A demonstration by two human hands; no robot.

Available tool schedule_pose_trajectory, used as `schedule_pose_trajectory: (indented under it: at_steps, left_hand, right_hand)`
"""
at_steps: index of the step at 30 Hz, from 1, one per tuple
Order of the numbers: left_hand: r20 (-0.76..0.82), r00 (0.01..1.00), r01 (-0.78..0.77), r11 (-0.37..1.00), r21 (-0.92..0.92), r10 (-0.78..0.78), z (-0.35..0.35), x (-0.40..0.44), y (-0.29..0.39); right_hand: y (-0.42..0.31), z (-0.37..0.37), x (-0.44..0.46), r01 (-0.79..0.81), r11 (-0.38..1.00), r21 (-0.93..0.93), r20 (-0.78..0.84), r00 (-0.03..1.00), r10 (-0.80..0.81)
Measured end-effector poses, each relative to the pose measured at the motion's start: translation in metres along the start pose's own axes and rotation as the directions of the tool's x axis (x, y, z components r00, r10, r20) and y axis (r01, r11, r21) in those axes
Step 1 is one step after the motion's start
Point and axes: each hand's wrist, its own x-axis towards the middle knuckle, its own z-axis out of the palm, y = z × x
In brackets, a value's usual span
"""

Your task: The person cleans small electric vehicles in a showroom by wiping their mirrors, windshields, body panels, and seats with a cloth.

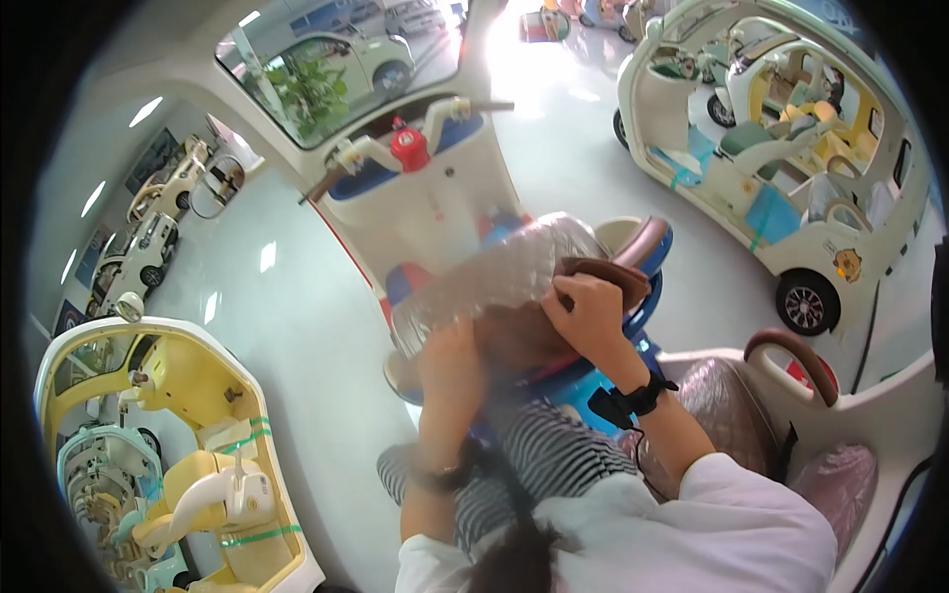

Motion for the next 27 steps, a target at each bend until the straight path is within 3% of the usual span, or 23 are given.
schedule_pose_trajectory:
  at_steps: [3, 6, 9, 12, 16, 18, 19, 22, 25, 27]
  left_hand:
    - [0.246, 0.969, 0.049, 0.994, -0.102, -0.023, -0.019, 0.014, -0.013]
    - [0.317, 0.946, -0.013, 0.988, -0.153, 0.062, -0.031, 0.026, -0.026]
    - [0.279, 0.934, -0.121, 0.934, -0.335, 0.222, 0.02, 0.036, -0.075]
    - [0.262, 0.961, -0.041, 0.979, -0.199, 0.093, 0.015, 0.023, -0.066]
    - [0.066, 0.997, 0.044, 0.999, -0.032, -0.042, -0.018, -0.01, -0.025]
    - [-0.014, 0.99, 0.142, 0.99, -0.012, -0.142, -0.022, -0.027, -0.017]
    - [-0.03, 0.995, 0.099, 0.995, 0.011, -0.099, -0.032, -0.028, -0.015]
    - [-0.024, 1.0, 0.019, 0.999, 0.042, -0.018, -0.06, -0.054, -0.012]
    - [-0.048, 0.998, -0.045, 0.999, -0.005, 0.044, -0.084, -0.065, -0.014]
    - [-0.118, 0.988, -0.104, 0.994, -0.032, 0.1, -0.098, -0.068, -0.02]
  right_hand:
    - [0.003, 0.006, 0.018, -0.012, 0.996, -0.089, 0.151, 0.988, 0.026]
    - [0.024, 0.029, 0.027, 0.024, 0.988, -0.155, 0.268, 0.963, 0.018]
    - [0.023, 0.031, 0.034, 0.06, 0.976, -0.208, 0.354, 0.935, 0.017]
    - [0.012, 0.025, 0.033, 0.051, 0.986, -0.16, 0.336, 0.942, 0.006]
    - [0.007, 0.001, 0.019, 0.076, 0.996, -0.048, 0.38, 0.923, -0.052]
    - [-0.003, -0.017, 0.011, 0.236, 0.972, -0.024, 0.258, 0.94, -0.222]
    - [-0.006, -0.026, 0.009, 0.309, 0.951, -0.02, 0.206, 0.932, -0.299]
    - [-0.009, -0.035, -0.001, 0.296, 0.954, -0.036, 0.322, 0.908, -0.27]
    - [-0.011, -0.04, 0.005, 0.277, 0.955, 0.102, 0.467, 0.835, -0.292]
    - [-0.021, -0.049, 0.022, 0.444, 0.883, 0.155, 0.397, 0.79, -0.467]
